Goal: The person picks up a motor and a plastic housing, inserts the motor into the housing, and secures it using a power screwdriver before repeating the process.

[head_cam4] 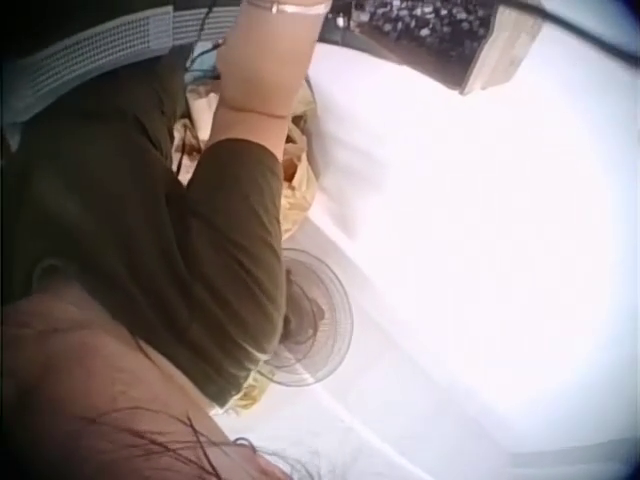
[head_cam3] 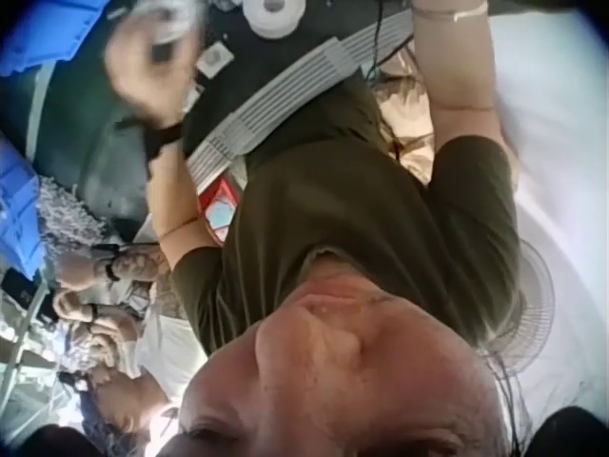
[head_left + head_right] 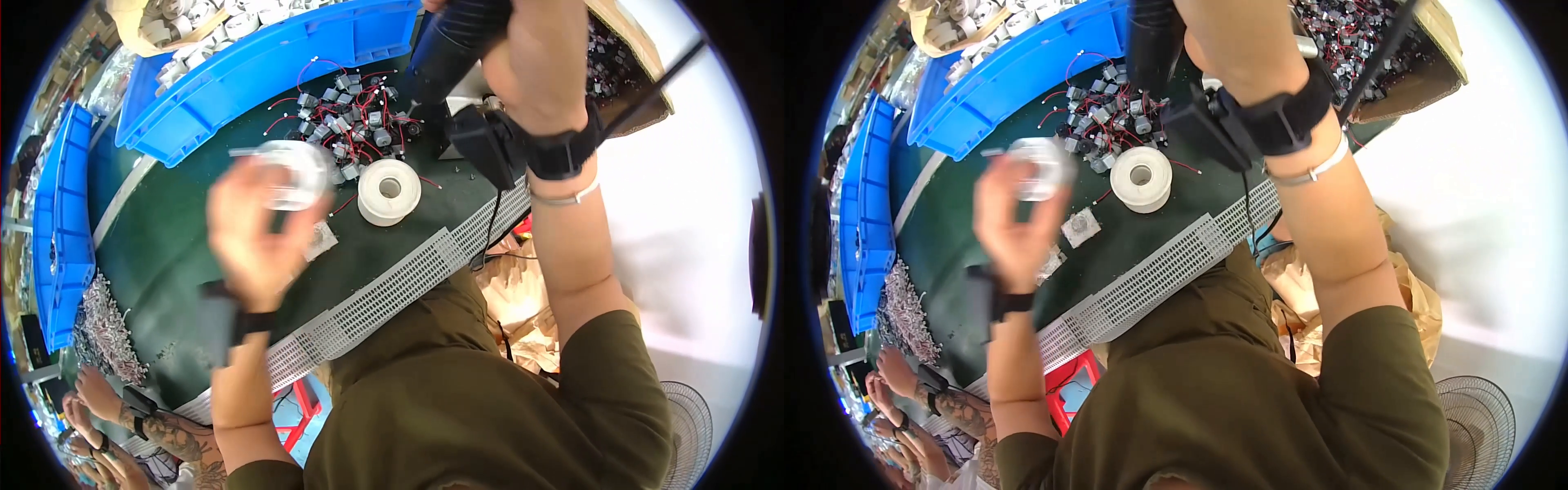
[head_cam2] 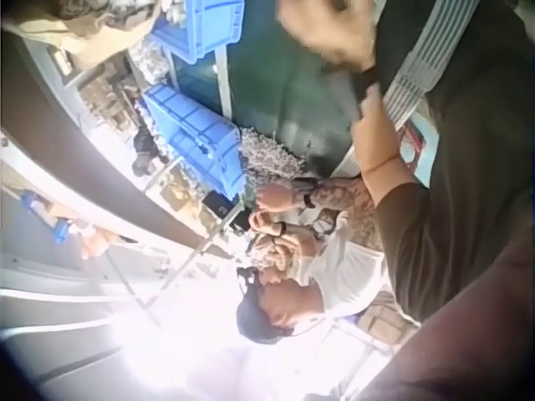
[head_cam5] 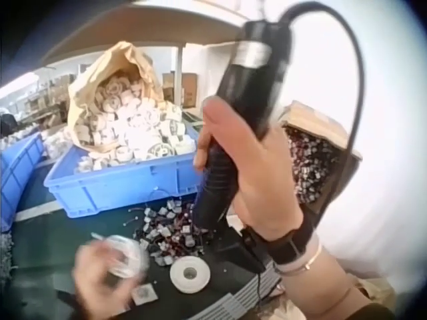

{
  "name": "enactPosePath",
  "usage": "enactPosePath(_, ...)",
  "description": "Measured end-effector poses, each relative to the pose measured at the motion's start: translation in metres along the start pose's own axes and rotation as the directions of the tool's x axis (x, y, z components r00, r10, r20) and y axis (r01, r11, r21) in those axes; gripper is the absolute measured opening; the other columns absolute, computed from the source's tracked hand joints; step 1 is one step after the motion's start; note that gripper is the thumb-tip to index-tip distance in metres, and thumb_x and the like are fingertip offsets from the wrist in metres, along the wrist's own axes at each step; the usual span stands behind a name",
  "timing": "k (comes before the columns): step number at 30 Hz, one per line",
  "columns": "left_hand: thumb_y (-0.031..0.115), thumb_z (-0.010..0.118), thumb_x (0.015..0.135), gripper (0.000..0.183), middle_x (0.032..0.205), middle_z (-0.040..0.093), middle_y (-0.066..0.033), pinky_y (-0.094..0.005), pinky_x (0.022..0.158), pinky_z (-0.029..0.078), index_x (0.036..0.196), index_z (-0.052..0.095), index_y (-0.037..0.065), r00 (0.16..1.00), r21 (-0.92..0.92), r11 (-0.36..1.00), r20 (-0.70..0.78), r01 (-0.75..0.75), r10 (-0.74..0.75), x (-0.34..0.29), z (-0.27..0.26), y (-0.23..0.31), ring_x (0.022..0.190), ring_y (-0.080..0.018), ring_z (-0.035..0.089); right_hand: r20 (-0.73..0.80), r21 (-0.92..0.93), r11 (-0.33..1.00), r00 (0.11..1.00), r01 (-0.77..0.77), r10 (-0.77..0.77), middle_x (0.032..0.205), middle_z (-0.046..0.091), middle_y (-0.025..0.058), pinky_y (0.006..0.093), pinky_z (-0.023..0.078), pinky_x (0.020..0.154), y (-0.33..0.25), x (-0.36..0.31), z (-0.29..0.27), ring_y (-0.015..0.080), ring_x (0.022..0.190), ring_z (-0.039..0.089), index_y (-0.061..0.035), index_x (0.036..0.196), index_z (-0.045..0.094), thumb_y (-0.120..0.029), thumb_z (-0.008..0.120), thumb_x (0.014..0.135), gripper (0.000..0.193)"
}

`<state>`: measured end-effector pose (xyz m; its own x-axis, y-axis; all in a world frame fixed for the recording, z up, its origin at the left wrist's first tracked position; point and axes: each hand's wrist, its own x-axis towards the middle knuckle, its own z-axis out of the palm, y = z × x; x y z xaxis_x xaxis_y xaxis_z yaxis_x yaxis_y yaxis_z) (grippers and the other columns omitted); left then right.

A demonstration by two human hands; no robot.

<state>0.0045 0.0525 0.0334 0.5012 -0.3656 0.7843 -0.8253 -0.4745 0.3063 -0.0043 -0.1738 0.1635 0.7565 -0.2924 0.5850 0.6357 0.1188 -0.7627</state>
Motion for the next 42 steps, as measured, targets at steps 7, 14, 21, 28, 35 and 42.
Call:
enactPosePath(7,0.025,0.065,0.086,0.044,0.111,0.060,-0.0213,-0.0347,0.081,0.048,0.124,0.053,0.007,0.799,0.545,0.712,0.120,0.443,-0.589,-0.063,-0.161,-0.197,0.095,-0.0311,0.062,0.229,-0.648,0.503,0.776,0.572,-0.587,0.086,0.063,0.0048,0.0253,0.048,0.067,0.058,-0.026,-0.026,0.0128,0.073,0.059,-0.0012,0.096,0.062,-0.005,0.066,0.081,0.015)
enactPosePath(14,0.022,0.066,0.085,0.041,0.109,0.063,-0.0192,-0.0353,0.083,0.048,0.120,0.057,0.003,0.961,0.640,0.730,-0.048,0.240,-0.273,0.010,-0.135,-0.127,0.094,-0.0295,0.063,0.393,-0.918,0.270,0.568,0.292,0.723,0.067,0.064,0.0149,0.0397,0.049,0.059,0.088,-0.028,-0.008,0.0315,0.066,0.064,-0.0062,0.074,0.068,-0.043,0.065,0.078,0.038)
enactPosePath(21,0.016,0.068,0.083,0.022,0.086,0.069,-0.0140,-0.0293,0.075,0.050,0.098,0.067,0.000,0.978,0.238,0.948,-0.047,0.211,-0.205,0.110,-0.064,-0.128,0.081,-0.0207,0.067,0.518,-0.855,0.407,0.551,0.320,0.654,0.064,0.060,0.0141,0.0416,0.046,0.056,0.111,-0.033,-0.013,0.0338,0.064,0.060,-0.0067,0.066,0.063,-0.030,0.064,0.080,0.027)
enactPosePath(28,0.037,0.064,0.080,0.046,0.093,0.067,-0.0212,-0.0382,0.077,0.050,0.106,0.064,-0.001,0.707,0.463,0.886,0.622,0.014,-0.336,0.195,-0.007,-0.212,0.087,-0.0319,0.065,0.462,-0.810,0.549,0.801,0.206,0.381,0.074,0.064,0.0137,0.0331,0.050,0.055,0.094,-0.027,-0.014,0.0276,0.061,0.064,-0.0009,0.081,0.060,-0.020,0.054,0.091,0.023)
enactPosePath(35,0.040,0.074,0.064,0.058,0.099,0.066,-0.0214,-0.0381,0.081,0.049,0.103,0.065,-0.001,0.604,0.430,0.900,0.738,-0.076,-0.302,0.188,0.014,-0.239,0.091,-0.0326,0.064,0.048,0.167,0.632,0.646,-0.757,0.762,0.094,0.066,0.0203,0.0319,0.058,0.063,0.091,-0.035,-0.024,0.0231,0.068,0.068,-0.0024,0.093,0.049,-0.027,0.044,0.098,0.025)
enactPosePath(42,0.014,0.066,0.081,0.026,0.085,0.067,-0.0043,-0.0241,0.064,0.047,0.105,0.065,0.003,0.830,-0.121,0.842,0.292,0.525,-0.475,0.166,-0.043,-0.169,0.074,-0.0097,0.060,0.316,0.480,0.490,0.664,-0.728,0.678,0.107,0.062,0.0154,0.0307,0.056,0.073,0.069,-0.067,-0.035,0.0204,0.080,0.066,-0.0053,0.117,0.052,-0.015,0.052,0.094,0.025)
